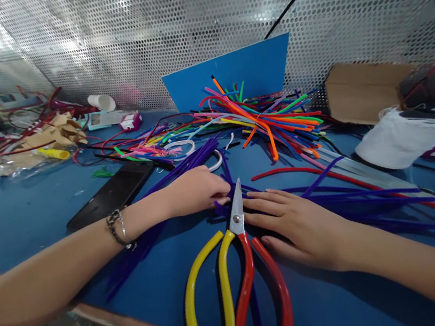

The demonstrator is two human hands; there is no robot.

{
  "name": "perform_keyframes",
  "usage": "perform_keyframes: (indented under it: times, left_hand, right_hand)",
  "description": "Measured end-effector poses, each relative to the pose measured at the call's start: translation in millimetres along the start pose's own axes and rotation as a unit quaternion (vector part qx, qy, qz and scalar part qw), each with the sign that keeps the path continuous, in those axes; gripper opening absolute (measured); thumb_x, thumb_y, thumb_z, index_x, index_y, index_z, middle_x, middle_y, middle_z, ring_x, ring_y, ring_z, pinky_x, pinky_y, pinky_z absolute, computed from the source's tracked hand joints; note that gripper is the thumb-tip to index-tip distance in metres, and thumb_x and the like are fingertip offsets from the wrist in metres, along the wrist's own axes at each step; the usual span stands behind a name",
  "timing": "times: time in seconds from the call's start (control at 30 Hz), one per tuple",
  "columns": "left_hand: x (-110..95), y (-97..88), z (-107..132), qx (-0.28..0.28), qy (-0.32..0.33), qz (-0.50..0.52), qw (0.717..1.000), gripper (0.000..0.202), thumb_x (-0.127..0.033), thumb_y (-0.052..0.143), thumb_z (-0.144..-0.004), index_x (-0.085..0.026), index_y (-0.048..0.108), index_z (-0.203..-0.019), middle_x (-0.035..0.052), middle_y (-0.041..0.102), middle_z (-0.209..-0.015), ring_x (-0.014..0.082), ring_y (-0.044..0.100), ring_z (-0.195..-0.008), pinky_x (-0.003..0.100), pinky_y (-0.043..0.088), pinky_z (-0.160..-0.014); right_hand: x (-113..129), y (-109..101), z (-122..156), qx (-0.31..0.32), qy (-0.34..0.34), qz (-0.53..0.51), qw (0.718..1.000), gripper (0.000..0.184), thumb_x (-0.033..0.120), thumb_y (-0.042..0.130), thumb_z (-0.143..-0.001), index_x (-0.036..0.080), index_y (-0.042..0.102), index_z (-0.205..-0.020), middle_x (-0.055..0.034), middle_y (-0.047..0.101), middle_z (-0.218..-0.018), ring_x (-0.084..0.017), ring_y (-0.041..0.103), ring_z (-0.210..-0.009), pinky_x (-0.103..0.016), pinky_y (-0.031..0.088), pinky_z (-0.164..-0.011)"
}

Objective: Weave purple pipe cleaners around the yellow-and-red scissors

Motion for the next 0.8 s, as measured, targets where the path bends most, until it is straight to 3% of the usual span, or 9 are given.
perform_keyframes:
  times: [0.1, 0.27, 0.33, 0.4, 0.47, 0.57, 0.7, 0.8]
  left_hand:
    - [5.0, -3.1, 2.5, -0.002, -0.001, 0.007, 1.000, 0.026, -0.019, 0.054, -0.084, -0.016, 0.052, -0.058, -0.0051, 0.056, -0.055, 0.0091, 0.049, -0.051, 0.024, 0.029, -0.058]
    - [-8.5, -30.4, 11.3, -0.124, -0.006, 0.033, 0.992, 0.023, -0.029, 0.040, -0.091, -0.016, 0.059, -0.097, 0.0066, 0.062, -0.096, 0.0148, 0.057, -0.086, 0.024, 0.039, -0.074]
    - [-28.3, -36.9, 16.5, -0.080, 0.065, 0.046, 0.994, 0.024, -0.034, 0.047, -0.088, -0.018, 0.059, -0.100, 0.0068, 0.061, -0.103, 0.0157, 0.057, -0.091, 0.025, 0.041, -0.078]
    - [-51.3, -36.3, 24.1, -0.014, 0.113, 0.019, 0.993, 0.036, -0.047, 0.061, -0.076, -0.019, 0.061, -0.099, 0.0059, 0.062, -0.101, 0.0176, 0.059, -0.082, 0.027, 0.043, -0.069]
    - [-71.6, -31.2, 33.1, 0.016, 0.103, -0.007, 0.994, 0.062, -0.064, 0.066, -0.059, -0.021, 0.060, -0.103, 0.0070, 0.062, -0.100, 0.0197, 0.058, -0.073, 0.030, 0.043, -0.063]
    - [-92.1, -24.5, 43.8, 0.012, 0.048, -0.011, 0.999, 0.076, -0.071, 0.064, -0.052, -0.025, 0.055, -0.112, 0.0115, 0.056, -0.114, 0.0242, 0.059, -0.081, 0.033, 0.044, -0.066]
    - [-109.1, -24.4, 45.2, 0.058, -0.029, -0.025, 0.998, 0.065, -0.065, 0.067, -0.055, -0.025, 0.057, -0.106, 0.0140, 0.054, -0.118, 0.0253, 0.061, -0.077, 0.033, 0.046, -0.058]
    - [-122.6, -23.9, 44.2, 0.111, -0.060, 0.009, 0.992, 0.038, -0.049, 0.070, -0.065, -0.026, 0.060, -0.094, 0.0079, 0.057, -0.112, 0.0155, 0.059, -0.060, 0.025, 0.041, -0.045]
  right_hand:
    - [0.4, -1.0, -0.3, 0.005, 0.002, -0.001, 1.000, 0.045, 0.025, 0.040, -0.087, 0.023, 0.043, -0.133, -0.0061, 0.046, -0.136, -0.021, 0.041, -0.123, -0.044, 0.032, -0.103]
    - [0.3, -0.8, 0.3, -0.003, -0.001, -0.005, 1.000, 0.043, 0.026, 0.041, -0.088, 0.023, 0.045, -0.131, -0.0069, 0.049, -0.134, -0.022, 0.043, -0.122, -0.045, 0.032, -0.103]
    - [-0.1, 0.5, 0.9, -0.010, -0.004, -0.002, 1.000, 0.043, 0.027, 0.041, -0.088, 0.022, 0.046, -0.130, -0.0076, 0.048, -0.134, -0.022, 0.044, -0.122, -0.045, 0.033, -0.102]
    - [-0.6, 2.1, 1.4, -0.018, -0.004, 0.000, 1.000, 0.042, 0.028, 0.041, -0.088, 0.021, 0.047, -0.129, -0.0077, 0.048, -0.134, -0.022, 0.044, -0.122, -0.045, 0.033, -0.102]
    - [-1.1, 3.5, 1.8, -0.024, -0.006, 0.001, 1.000, 0.039, 0.029, 0.041, -0.089, 0.020, 0.051, -0.126, -0.0069, 0.050, -0.133, -0.022, 0.044, -0.122, -0.044, 0.033, -0.103]
    - [-1.8, 4.8, 2.4, -0.028, -0.014, 0.005, 1.000, 0.037, 0.029, 0.040, -0.089, 0.019, 0.053, -0.123, -0.0064, 0.052, -0.131, -0.021, 0.043, -0.123, -0.042, 0.032, -0.104]
    - [-2.0, 4.9, 3.4, -0.030, -0.017, 0.014, 0.999, 0.040, 0.029, 0.039, -0.090, 0.019, 0.049, -0.128, -0.0074, 0.047, -0.135, -0.022, 0.043, -0.123, -0.043, 0.031, -0.104]
    - [-1.4, 4.2, 3.6, -0.025, -0.019, 0.017, 0.999, 0.041, 0.030, 0.038, -0.090, 0.019, 0.049, -0.128, -0.0069, 0.048, -0.134, -0.022, 0.043, -0.123, -0.043, 0.032, -0.104]
Point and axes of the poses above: each hand's wrist, its own z-axis away from the middle knuckle, its own y-axis out of the palm, x = y × z, the point moved 1 cm from there along -z, towards the middle knuckle
